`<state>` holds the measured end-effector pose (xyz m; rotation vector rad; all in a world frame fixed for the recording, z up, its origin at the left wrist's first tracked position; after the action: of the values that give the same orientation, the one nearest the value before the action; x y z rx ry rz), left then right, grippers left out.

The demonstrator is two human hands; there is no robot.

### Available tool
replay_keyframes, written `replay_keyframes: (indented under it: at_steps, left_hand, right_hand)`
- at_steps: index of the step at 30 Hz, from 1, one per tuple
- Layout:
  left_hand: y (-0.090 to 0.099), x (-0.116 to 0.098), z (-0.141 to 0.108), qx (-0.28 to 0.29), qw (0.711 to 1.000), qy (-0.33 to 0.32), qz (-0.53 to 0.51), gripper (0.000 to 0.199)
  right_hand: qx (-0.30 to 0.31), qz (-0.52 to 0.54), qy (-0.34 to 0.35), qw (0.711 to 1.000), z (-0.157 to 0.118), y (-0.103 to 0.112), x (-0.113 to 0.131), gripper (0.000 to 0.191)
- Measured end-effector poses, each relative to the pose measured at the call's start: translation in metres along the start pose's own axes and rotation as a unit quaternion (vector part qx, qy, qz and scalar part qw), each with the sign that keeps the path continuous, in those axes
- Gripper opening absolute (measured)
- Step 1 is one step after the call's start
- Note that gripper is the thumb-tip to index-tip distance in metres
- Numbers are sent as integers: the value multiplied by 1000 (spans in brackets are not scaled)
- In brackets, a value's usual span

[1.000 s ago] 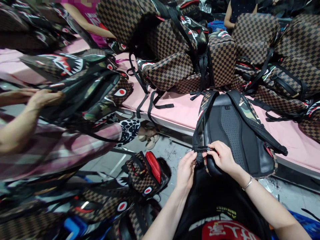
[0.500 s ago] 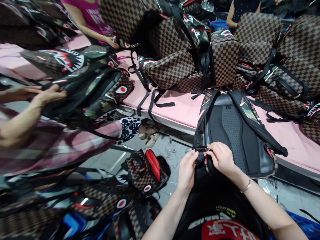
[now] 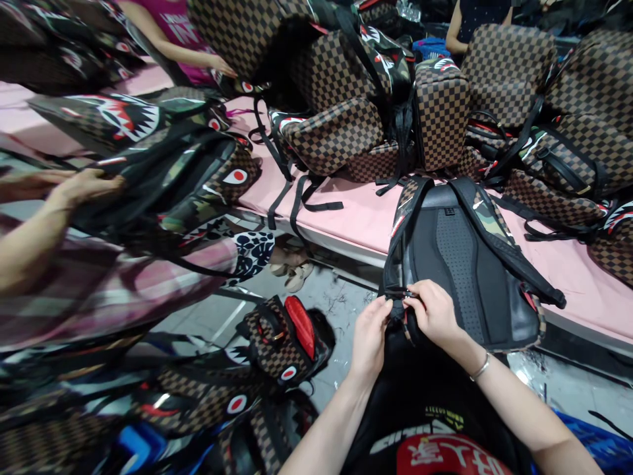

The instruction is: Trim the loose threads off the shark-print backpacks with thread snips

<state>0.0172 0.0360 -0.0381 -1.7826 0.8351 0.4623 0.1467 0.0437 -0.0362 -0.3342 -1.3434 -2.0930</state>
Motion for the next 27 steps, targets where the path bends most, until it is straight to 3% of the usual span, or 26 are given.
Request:
replay_keyframes:
  at_steps: [2, 5, 8, 10, 13, 15, 21, 27]
  left_hand:
    - [-1, -1, 0, -1, 1000, -5, 10, 22]
    - [-2, 0, 1, -13, 999, 17, 24, 25]
    - [-1, 2, 3, -34, 998, 50, 14, 25]
    - [0, 2, 3, -33, 998, 55, 5, 26]
    - [-1, 0, 2, -24, 999, 47, 4, 28]
    - [-1, -2, 2, -23, 999, 36, 7, 26]
    - [0, -1, 3, -16, 1000, 25, 5, 22]
    - [1, 3, 1, -5, 999, 32, 12, 22]
  right_hand:
    - [3, 129, -70, 989, -2, -6, 0, 9]
    - [-31, 325, -165, 931, -4, -7, 1, 10]
    - [-88, 401, -174, 895, 2, 7, 1, 10]
    - [-98, 352, -149, 919, 6, 18, -2, 9]
    - [-64, 186, -64, 978, 9, 25, -9, 6]
    - [-41, 91, -3, 995, 6, 22, -14, 9]
    - [-2, -22, 87, 996, -2, 9, -22, 12]
    - [7, -24, 98, 995, 4, 7, -19, 14]
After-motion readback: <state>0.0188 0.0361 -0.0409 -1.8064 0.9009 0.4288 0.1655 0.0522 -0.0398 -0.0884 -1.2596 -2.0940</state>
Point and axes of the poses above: each hand's wrist, its own z-axis towards the middle knuckle, its own y-axis out of the back of the hand, x = y × z, the point moved 2 cm from there along z, towards the middle knuckle, and after that the axes turned 12 degrees about -z, right-handed, at the moved point
